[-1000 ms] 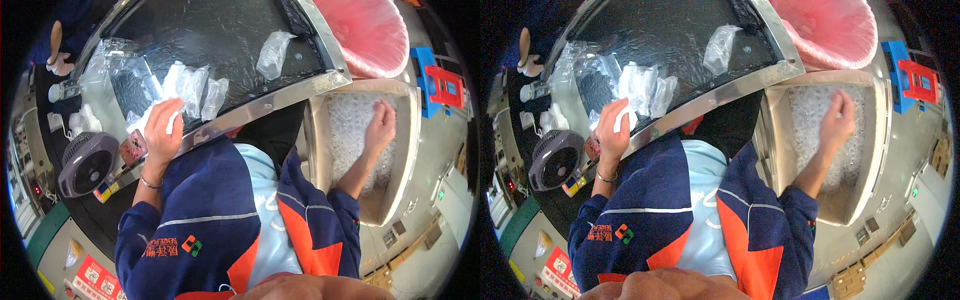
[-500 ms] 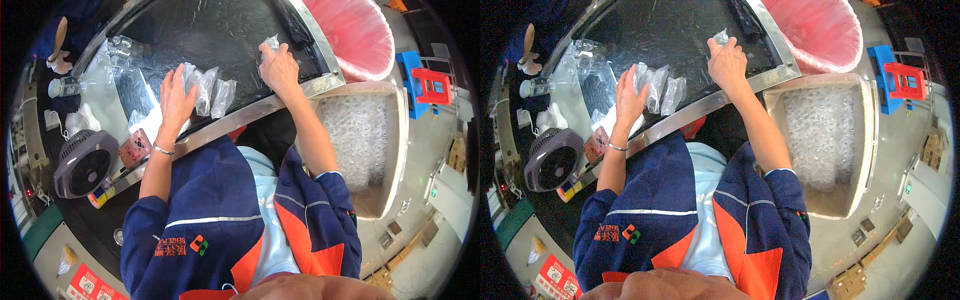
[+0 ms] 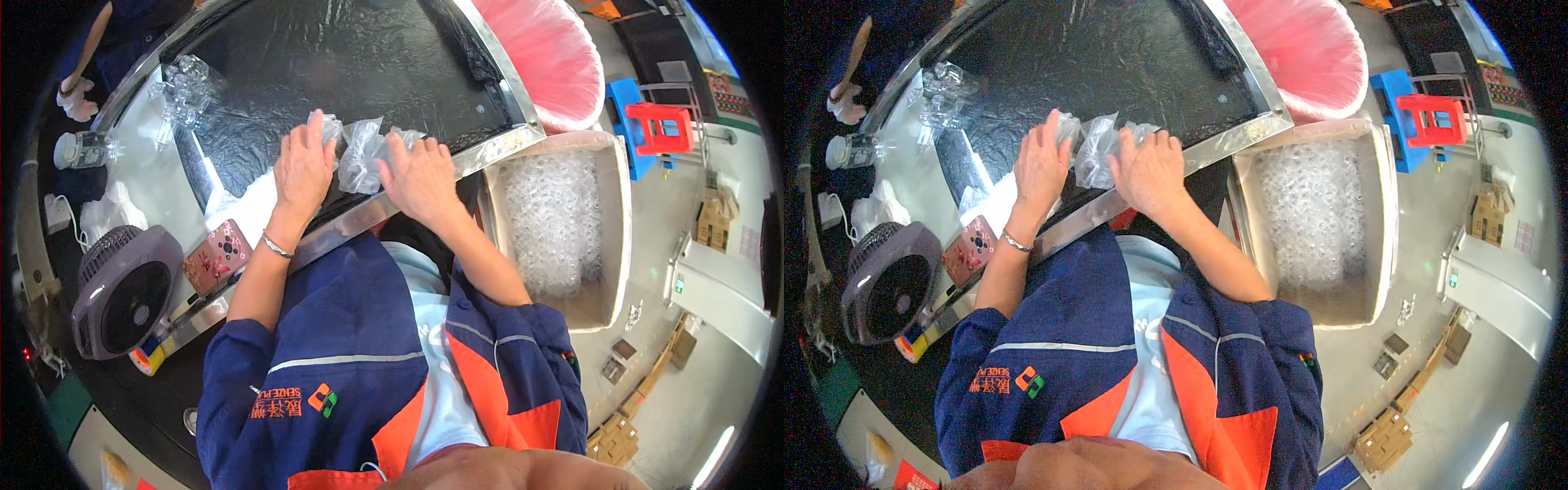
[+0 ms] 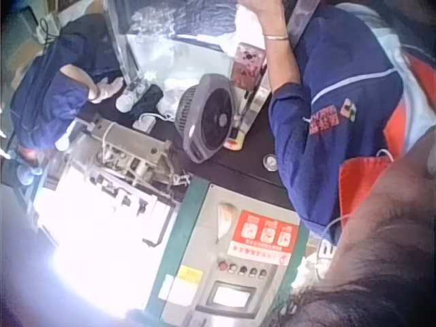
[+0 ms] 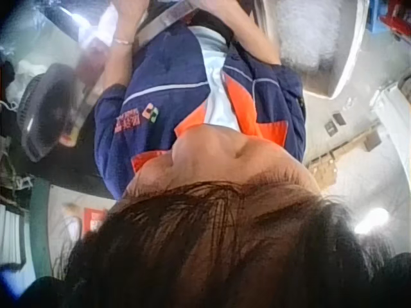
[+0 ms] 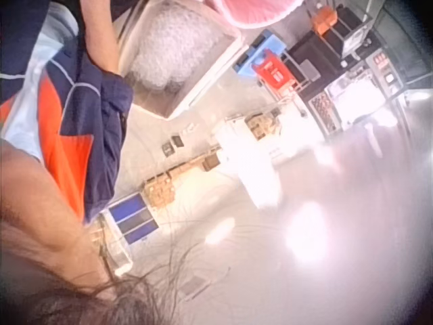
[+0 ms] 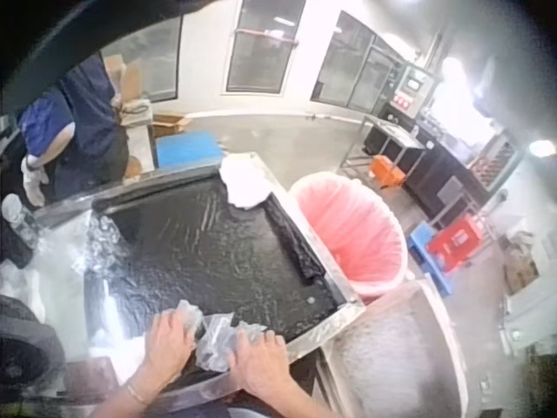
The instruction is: The person inserts plastic bottles into small plastic sleeves by hand and places the packaged bottles into a cardboard box. The person then inserts more bottles into plastic sleeves and arranges them on the table.
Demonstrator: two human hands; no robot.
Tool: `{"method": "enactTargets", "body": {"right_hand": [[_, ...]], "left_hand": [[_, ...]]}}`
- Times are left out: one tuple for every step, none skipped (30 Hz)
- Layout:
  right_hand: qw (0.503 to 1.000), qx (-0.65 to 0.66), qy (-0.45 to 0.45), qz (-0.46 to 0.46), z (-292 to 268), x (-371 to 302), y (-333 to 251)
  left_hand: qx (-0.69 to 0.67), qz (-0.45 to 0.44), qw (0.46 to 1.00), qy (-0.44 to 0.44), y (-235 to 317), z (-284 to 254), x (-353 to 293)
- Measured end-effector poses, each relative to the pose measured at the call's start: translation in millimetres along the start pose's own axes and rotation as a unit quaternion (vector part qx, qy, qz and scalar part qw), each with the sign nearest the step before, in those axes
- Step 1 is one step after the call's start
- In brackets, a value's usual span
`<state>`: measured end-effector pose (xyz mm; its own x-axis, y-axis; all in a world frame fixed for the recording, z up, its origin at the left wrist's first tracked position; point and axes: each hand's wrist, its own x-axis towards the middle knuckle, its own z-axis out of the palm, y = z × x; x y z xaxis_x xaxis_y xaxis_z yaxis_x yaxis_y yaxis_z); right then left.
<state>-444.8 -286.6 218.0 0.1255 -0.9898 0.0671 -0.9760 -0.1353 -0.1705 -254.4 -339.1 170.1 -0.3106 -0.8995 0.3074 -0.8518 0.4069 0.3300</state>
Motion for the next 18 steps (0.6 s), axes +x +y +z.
{"method": "enactTargets", "body": {"right_hand": [[1.0,-0.011,0.008,-0.002,3,0,-7],[1.0,0.004,-0.021,0.001,6,0,-13],[1.0,-0.001,-0.02,-0.002,10,2,-18],[1.0,0.011,-0.012,0.013,15,5,-22],[0.999,0.023,-0.004,0.028,17,8,-24],[0.997,0.052,-0.023,0.051,18,12,-23],[0.997,0.05,-0.023,0.047,17,13,-22],[0.997,0.063,-0.023,0.042,16,12,-18],[0.996,0.078,-0.023,0.036,15,12,-14],[0.998,0.058,0.007,-0.012,15,13,-8],[0.998,0.058,0.008,-0.014,14,13,-4],[0.996,0.073,0.014,-0.051,9,13,-2],[0.992,0.089,0.02,-0.088,4,14,-1],[0.992,0.089,0.023,-0.086,-1,16,-2],[0.992,0.083,-0.044,-0.084,-11,21,-7],[0.988,0.077,-0.111,-0.081,-16,23,-11],[0.988,0.078,-0.108,-0.078,-12,24,-11],[0.989,0.054,-0.091,-0.103,-5,26,-9]], "left_hand": [[-0.011,-0.003,1.0,-0.022,2,-1,-1],[-0.017,-0.004,1.0,-0.019,6,-2,-2],[-0.028,-0.008,0.999,-0.04,11,-5,-1],[-0.038,-0.012,0.997,-0.062,14,-8,0],[-0.041,-0.014,0.997,-0.057,15,-11,3],[-0.063,-0.036,0.994,-0.086,15,-14,5],[-0.086,-0.058,0.988,-0.114,14,-17,7],[-0.086,-0.06,0.988,-0.111,13,-21,7],[-0.106,-0.066,0.983,-0.136,13,-25,7],[-0.124,-0.071,0.977,-0.161,12,-29,8],[-0.123,-0.072,0.977,-0.16,9,-32,7],[-0.16,-0.054,0.971,-0.172,3,-34,8],[-0.195,-0.036,0.963,-0.184,-1,-36,8],[-0.195,-0.033,0.963,-0.184,-4,-38,7],[-0.199,-0.017,0.958,-0.207,-5,-41,7],[-0.203,-0.002,0.952,-0.23,-5,-44,7],[-0.202,0.002,0.952,-0.231,-4,-41,4],[-0.202,0.019,0.958,-0.203,-2,-35,1]]}}
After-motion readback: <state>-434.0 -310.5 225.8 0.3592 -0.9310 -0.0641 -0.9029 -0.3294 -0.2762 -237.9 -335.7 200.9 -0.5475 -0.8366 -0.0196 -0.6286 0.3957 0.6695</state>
